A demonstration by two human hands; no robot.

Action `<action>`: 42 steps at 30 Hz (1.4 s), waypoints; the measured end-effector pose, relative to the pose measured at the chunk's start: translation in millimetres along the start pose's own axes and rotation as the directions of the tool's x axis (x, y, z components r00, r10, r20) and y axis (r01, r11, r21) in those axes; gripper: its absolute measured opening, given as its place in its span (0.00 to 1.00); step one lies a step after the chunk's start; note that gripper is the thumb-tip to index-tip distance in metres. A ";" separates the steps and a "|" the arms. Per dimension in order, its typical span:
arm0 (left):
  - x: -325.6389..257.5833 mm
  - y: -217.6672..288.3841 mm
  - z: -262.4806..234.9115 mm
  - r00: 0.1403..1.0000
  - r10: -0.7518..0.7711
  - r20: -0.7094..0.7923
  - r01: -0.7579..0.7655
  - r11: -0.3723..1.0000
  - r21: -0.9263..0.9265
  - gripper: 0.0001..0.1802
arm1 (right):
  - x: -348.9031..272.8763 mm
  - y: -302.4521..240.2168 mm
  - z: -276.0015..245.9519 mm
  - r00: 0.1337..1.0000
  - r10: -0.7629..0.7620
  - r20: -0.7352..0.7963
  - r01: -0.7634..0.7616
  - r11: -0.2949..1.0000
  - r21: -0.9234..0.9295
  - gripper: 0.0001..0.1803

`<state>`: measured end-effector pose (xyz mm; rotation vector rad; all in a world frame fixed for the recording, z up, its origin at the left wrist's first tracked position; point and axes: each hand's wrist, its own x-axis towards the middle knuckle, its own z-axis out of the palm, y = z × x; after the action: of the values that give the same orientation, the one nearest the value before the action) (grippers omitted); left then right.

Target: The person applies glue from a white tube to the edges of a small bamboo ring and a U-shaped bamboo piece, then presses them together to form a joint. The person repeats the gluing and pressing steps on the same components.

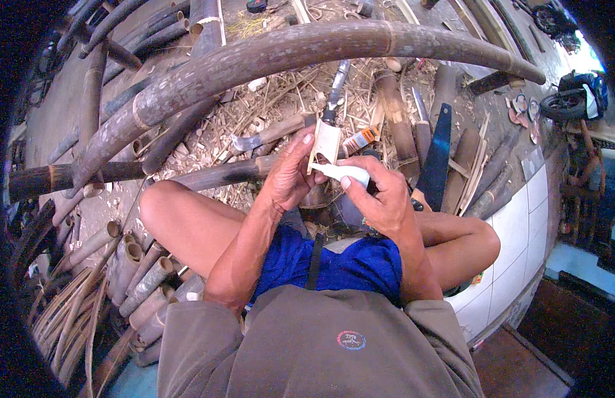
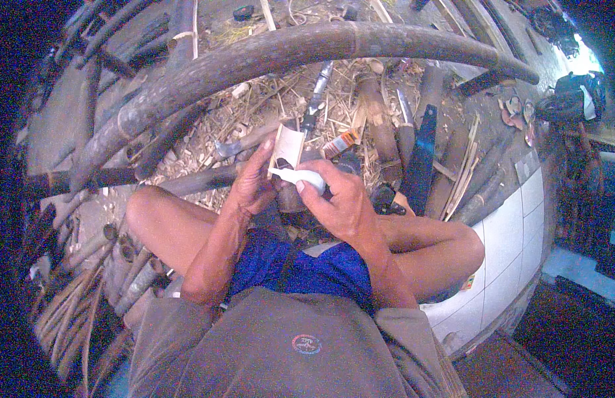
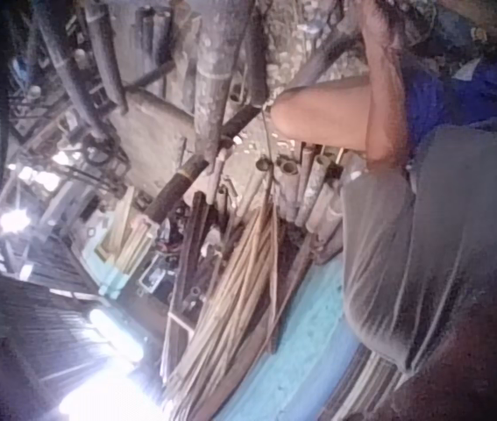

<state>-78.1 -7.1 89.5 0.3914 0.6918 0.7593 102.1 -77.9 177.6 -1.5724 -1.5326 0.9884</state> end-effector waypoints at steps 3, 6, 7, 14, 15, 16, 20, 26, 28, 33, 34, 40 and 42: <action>7.6 -0.4 -5.0 0.998 -0.001 0.067 0.004 0.999 -0.050 0.28 | 5.8 0.8 -2.6 1.000 -0.019 0.006 0.019 1.000 -0.002 0.13; 7.0 0.5 -5.5 0.997 0.003 0.083 0.003 0.998 -0.070 0.29 | 7.8 -0.3 -2.6 1.000 -0.017 0.011 0.017 1.000 0.009 0.13; 5.9 1.5 -3.6 0.997 0.003 0.082 0.002 0.997 -0.071 0.29 | 8.1 -1.0 -3.2 1.000 -0.014 0.007 0.014 1.000 0.011 0.13; -3.6 6.0 10.2 0.998 -0.048 -0.031 0.047 0.998 -0.032 0.30 | 8.3 2.2 -2.4 1.000 -0.015 -0.019 0.015 1.000 -0.003 0.13; -0.5 1.6 1.7 0.999 -0.042 0.003 0.042 0.999 -0.025 0.30 | 9.2 1.1 -2.3 1.000 -0.010 -0.019 0.010 1.000 -0.006 0.13; 0.9 1.5 0.2 0.998 -0.040 0.039 0.041 0.999 -0.018 0.30 | 9.8 0.4 -2.3 1.000 -0.004 -0.021 0.004 1.000 -0.010 0.13; -0.4 -2.0 2.5 0.997 -0.037 0.071 0.041 0.997 -0.059 0.32 | 9.5 0.3 -3.5 1.000 -0.011 -0.018 0.011 1.000 -0.005 0.13; -1.0 -3.4 6.8 0.999 -0.025 0.049 0.031 0.990 -0.139 0.33 | 7.3 -0.5 -5.1 0.999 0.048 -0.003 -0.048 0.999 -0.014 0.13; 0.2 -4.5 5.5 0.998 -0.020 0.053 0.028 0.989 -0.147 0.33 | 7.0 -1.0 -6.1 0.997 0.076 0.015 -0.076 0.997 -0.003 0.13; 1.4 -6.5 3.1 0.997 -0.017 0.081 0.027 0.992 -0.122 0.32 | 8.3 2.4 -4.9 0.997 0.070 -0.015 -0.070 0.998 -0.010 0.13; 1.1 -6.6 3.8 0.997 -0.021 0.073 0.030 0.992 -0.126 0.32 | 8.7 2.7 -4.8 0.998 0.066 -0.017 -0.066 0.998 -0.009 0.13; 1.7 -8.0 -0.9 0.993 -0.013 0.121 0.033 0.986 -0.163 0.31 | 11.7 -2.7 -7.4 0.989 0.142 -0.050 -0.140 0.990 0.032 0.13; 3.9 -11.2 -3.8 0.991 -0.002 0.132 0.027 0.981 -0.192 0.31 | 13.4 -2.5 -8.4 0.994 0.094 -0.053 -0.092 0.995 0.025 0.13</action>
<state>-73.2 -11.4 78.9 0.2558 0.4922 0.7722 108.5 -64.3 183.0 -1.6541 -1.4174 1.0025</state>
